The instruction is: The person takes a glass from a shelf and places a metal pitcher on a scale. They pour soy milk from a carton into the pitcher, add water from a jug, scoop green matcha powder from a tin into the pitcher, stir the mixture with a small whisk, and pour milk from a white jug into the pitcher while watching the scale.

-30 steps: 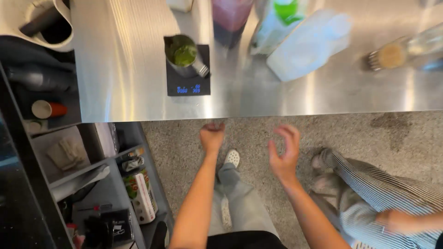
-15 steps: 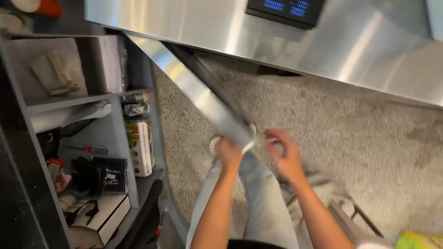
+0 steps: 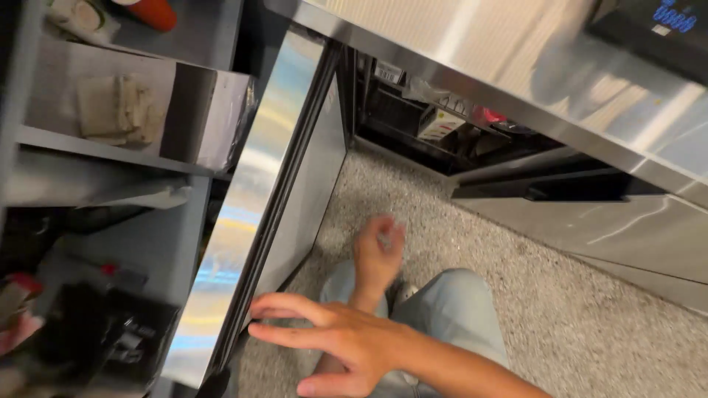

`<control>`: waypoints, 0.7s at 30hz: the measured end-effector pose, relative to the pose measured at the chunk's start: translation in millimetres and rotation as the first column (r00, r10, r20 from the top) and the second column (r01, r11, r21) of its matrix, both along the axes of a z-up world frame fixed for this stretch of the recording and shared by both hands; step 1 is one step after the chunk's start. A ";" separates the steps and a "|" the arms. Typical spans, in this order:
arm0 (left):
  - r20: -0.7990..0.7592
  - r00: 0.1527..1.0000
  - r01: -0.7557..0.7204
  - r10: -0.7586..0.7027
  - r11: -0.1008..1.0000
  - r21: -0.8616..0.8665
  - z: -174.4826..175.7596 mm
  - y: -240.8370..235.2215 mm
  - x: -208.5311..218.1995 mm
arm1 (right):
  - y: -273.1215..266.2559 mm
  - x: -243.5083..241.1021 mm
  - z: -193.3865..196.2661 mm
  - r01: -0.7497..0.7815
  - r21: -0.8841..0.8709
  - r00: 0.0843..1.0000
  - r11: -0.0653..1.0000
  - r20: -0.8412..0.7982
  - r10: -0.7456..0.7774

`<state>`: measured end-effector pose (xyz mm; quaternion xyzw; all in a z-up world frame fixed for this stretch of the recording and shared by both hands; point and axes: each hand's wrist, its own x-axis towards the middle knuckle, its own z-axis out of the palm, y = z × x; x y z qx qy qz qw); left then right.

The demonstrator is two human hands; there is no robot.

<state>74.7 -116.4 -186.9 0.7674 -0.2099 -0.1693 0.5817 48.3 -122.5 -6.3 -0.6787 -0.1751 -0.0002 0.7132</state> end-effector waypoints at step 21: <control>0.583 0.789 -0.273 0.196 0.961 0.047 67.8 -227.8 164.1 | -171.3 -37.1 -205.3 0.858 0.090 0.499 0.505 0.084 -0.863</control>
